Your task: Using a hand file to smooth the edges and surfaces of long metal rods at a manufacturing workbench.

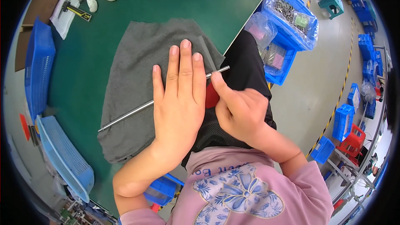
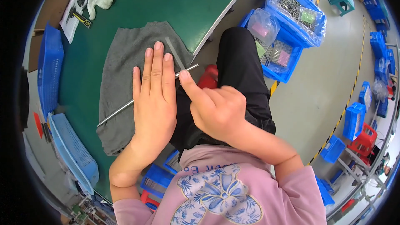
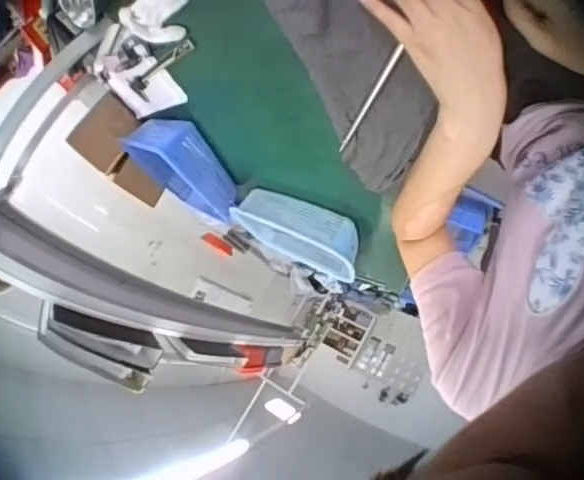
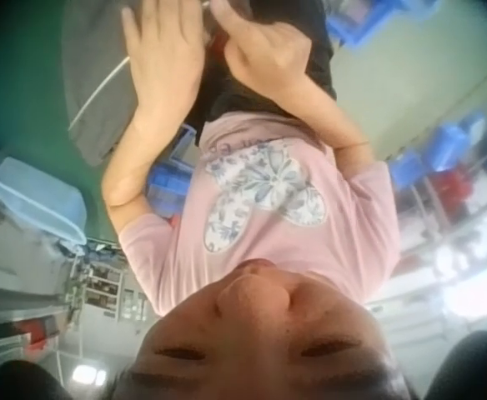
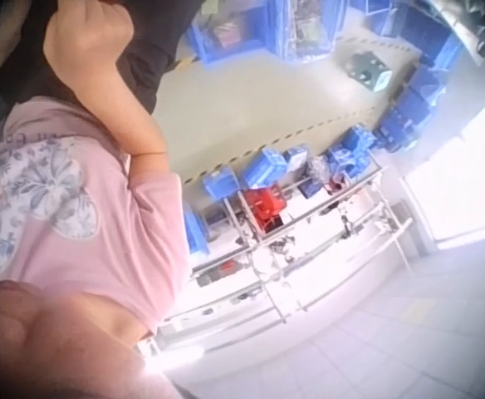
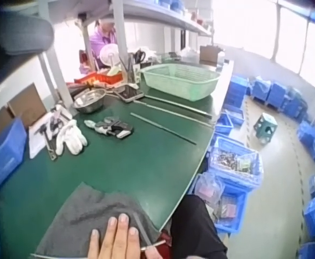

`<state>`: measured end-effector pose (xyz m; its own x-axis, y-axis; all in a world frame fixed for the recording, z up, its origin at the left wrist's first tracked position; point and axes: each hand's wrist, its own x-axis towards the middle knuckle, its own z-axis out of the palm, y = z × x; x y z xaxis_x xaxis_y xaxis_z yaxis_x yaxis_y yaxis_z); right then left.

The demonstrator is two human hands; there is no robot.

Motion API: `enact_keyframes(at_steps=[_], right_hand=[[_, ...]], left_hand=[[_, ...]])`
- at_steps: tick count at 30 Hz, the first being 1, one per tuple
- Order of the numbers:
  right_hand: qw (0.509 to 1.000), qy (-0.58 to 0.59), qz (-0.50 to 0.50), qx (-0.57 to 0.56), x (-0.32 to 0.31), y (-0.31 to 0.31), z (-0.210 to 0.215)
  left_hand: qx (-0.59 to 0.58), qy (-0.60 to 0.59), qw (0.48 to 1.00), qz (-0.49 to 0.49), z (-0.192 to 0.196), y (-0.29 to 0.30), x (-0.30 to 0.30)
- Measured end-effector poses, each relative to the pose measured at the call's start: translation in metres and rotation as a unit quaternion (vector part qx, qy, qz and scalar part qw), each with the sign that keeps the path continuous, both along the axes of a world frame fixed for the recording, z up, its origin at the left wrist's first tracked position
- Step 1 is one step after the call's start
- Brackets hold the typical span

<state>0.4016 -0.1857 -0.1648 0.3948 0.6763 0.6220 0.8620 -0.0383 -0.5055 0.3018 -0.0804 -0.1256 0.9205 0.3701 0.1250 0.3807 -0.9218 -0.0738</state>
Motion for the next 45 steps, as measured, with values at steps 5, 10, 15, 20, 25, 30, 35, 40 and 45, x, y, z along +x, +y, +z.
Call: enact_keyframes(at_steps=[5,10,15,20,25,30,35,40,45], right_hand=[[0.998,-0.003,-0.006,-0.061,-0.017,-0.038,-0.019],[1.000,-0.021,-0.008,-0.003,-0.009,-0.014,-0.014],[0.999,-0.027,0.004,-0.024,-0.010,-0.027,-0.010],[0.999,-0.023,0.002,-0.032,-0.010,-0.024,-0.006],[0.996,0.008,0.047,-0.069,-0.012,-0.083,-0.018],[0.979,0.190,0.071,0.000,-0.009,-0.068,-0.011],[0.974,0.210,0.082,0.011,-0.015,-0.055,-0.011],[0.982,0.174,0.070,-0.009,-0.015,-0.055,-0.016],[0.981,0.168,0.097,-0.012,-0.015,-0.053,-0.011]], left_hand=[[0.020,0.003,1.000,0.000,-0.006,0.000,-0.001],[-0.066,-0.035,0.997,-0.004,-0.003,0.001,-0.001],[-0.054,-0.008,0.999,-0.006,-0.003,-0.002,-0.003],[-0.041,-0.015,0.999,-0.009,-0.002,0.001,-0.001],[-0.021,-0.002,1.000,-0.007,-0.002,0.002,-0.003],[-0.023,-0.008,1.000,-0.015,0.000,0.003,-0.003],[-0.027,-0.006,0.999,-0.015,0.002,0.004,-0.001],[-0.030,0.000,0.999,-0.015,0.003,0.003,-0.002],[-0.037,0.000,0.999,-0.016,0.004,0.003,-0.002]])
